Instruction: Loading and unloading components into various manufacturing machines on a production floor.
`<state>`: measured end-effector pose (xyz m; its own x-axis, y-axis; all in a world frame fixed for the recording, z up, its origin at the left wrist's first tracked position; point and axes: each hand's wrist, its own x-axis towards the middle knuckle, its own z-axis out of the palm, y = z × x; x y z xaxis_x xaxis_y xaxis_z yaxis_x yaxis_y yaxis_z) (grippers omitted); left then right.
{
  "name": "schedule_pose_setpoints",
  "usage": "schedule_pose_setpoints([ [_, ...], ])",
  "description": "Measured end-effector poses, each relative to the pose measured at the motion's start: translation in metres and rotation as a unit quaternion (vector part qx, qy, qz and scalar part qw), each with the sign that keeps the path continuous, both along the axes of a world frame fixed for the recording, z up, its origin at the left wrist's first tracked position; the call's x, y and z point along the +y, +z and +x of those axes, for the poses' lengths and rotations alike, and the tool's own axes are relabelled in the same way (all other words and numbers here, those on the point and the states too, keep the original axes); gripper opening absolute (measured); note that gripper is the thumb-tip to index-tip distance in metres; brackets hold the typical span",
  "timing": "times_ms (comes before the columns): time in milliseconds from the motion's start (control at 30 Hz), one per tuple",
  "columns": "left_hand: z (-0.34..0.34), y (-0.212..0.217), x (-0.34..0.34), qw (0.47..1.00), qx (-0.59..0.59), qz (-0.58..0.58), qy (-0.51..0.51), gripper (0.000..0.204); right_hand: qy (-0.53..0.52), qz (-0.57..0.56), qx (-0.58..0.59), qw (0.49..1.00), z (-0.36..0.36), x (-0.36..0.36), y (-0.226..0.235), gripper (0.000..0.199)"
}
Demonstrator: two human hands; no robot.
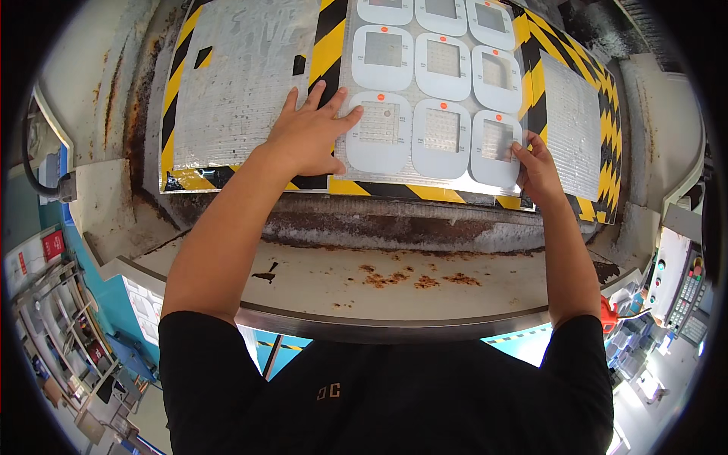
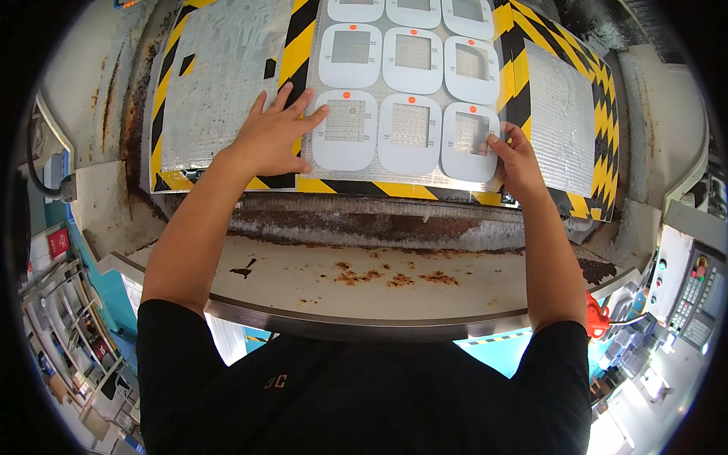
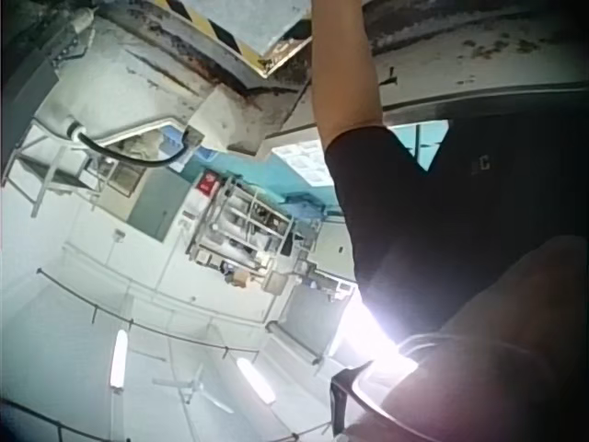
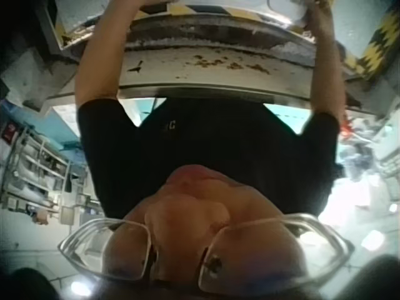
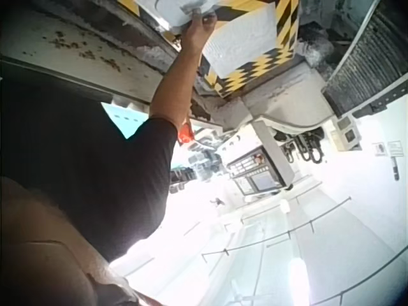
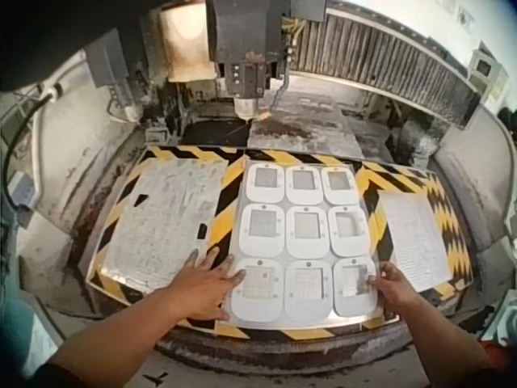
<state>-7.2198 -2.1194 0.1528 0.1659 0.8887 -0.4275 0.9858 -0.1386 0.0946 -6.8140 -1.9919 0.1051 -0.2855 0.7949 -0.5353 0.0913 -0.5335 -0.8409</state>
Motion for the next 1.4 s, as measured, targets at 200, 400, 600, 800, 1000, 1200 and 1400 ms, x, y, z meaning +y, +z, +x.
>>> schedule_pose_setpoints([
  [200, 0.006, 0.008, 0.002, 0.999, 0.023, -0.024, 0.005, 0.103, -0.001, -0.009, -0.011, 1.000, -0.006, -0.001, 0.005, 0.024],
  [400, 0.006, 0.005, 0.003, 1.000, 0.003, -0.013, 0.025, 0.107, 0.002, -0.005, -0.002, 1.000, -0.002, 0.000, 0.002, 0.024],
  [600, 0.000, 0.001, 0.002, 0.999, -0.016, -0.010, 0.027, 0.107, 0.011, 0.003, -0.003, 1.000, -0.002, 0.000, 0.001, 0.025],
  [800, 0.001, 0.006, 0.004, 0.999, -0.015, -0.033, 0.033, 0.111, 0.012, -0.005, -0.005, 1.000, -0.002, 0.000, 0.004, 0.025],
  [1000, 0.001, 0.004, 0.006, 0.998, -0.021, -0.036, 0.040, 0.112, 0.004, -0.001, -0.011, 1.000, -0.001, 0.000, 0.003, 0.025],
  [1200, -0.001, 0.002, 0.004, 0.998, -0.026, -0.036, 0.044, 0.112, 0.007, 0.000, -0.013, 1.000, -0.003, 0.000, 0.004, 0.025],
  [1400, -0.003, -0.001, 0.004, 0.999, -0.033, -0.021, 0.036, 0.111, 0.004, 0.001, -0.015, 1.000, -0.005, -0.002, 0.006, 0.026],
])
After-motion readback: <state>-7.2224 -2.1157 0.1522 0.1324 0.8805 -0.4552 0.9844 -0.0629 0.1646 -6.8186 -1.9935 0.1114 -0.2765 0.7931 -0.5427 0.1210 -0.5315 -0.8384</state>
